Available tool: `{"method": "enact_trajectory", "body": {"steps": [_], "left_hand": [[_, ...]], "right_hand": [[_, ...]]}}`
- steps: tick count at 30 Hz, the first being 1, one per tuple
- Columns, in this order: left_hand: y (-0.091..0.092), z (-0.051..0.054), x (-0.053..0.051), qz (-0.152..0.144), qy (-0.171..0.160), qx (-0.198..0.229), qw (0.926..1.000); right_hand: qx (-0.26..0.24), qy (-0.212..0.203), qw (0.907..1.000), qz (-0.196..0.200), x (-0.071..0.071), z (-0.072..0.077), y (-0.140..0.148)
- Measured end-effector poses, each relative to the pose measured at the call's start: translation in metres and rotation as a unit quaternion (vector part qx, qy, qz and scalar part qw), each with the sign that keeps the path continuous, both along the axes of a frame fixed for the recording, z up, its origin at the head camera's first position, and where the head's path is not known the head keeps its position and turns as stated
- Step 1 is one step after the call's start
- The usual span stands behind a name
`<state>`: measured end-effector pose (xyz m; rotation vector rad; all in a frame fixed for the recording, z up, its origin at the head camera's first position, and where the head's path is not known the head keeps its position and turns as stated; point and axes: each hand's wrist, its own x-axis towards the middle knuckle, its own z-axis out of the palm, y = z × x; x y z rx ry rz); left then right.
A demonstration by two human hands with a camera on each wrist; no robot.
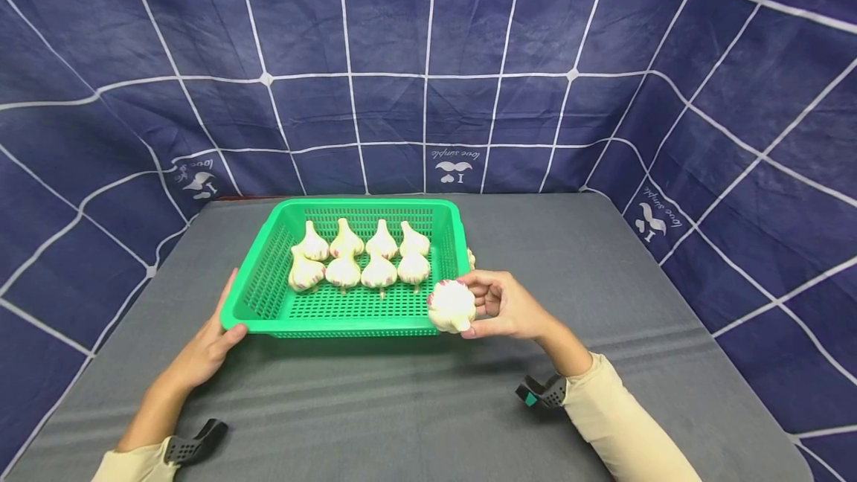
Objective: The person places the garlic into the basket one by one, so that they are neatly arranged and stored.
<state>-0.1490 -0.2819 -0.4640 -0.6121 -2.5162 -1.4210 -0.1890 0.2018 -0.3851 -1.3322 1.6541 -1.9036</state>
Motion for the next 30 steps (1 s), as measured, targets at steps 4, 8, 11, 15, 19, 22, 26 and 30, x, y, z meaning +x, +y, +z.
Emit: {"method": "enact_trajectory", "body": {"steps": [4, 8, 11, 15, 19, 22, 26, 30], "left_hand": [[0.0, 0.0, -0.001, -0.004, 0.0, 0.003, 1.0], [0.0, 0.001, -0.001, -0.008, 0.005, 0.004, 1.0], [0.001, 0.002, -0.001, -0.007, 0.004, 0.002, 1.0], [0.002, 0.003, 0.0, -0.005, -0.001, -0.001, 1.0], [0.002, 0.004, 0.0, -0.004, -0.001, -0.001, 1.0], [0.002, 0.005, 0.002, -0.004, -0.001, -0.001, 1.0], [0.003, 0.005, 0.003, -0.003, 0.003, -0.001, 1.0], [0.003, 0.004, 0.003, -0.003, 0.006, -0.002, 1.0]], "right_hand": [[-0.019, -0.031, 0.9992, 0.014, -0.007, 0.002, -0.008], [-0.035, -0.046, 0.9983, 0.007, -0.013, 0.005, -0.014], [-0.037, -0.061, 0.9974, -0.004, -0.016, 0.005, -0.018], [-0.045, -0.088, 0.9951, -0.003, -0.02, 0.005, -0.021], [-0.061, -0.097, 0.9934, 0.0, -0.024, 0.006, -0.025], [-0.07, -0.101, 0.9924, 0.0, -0.026, 0.007, -0.028], [-0.081, -0.104, 0.9913, -0.002, -0.032, 0.008, -0.032], [-0.088, -0.098, 0.991, -0.022, -0.038, 0.008, -0.035]]}}
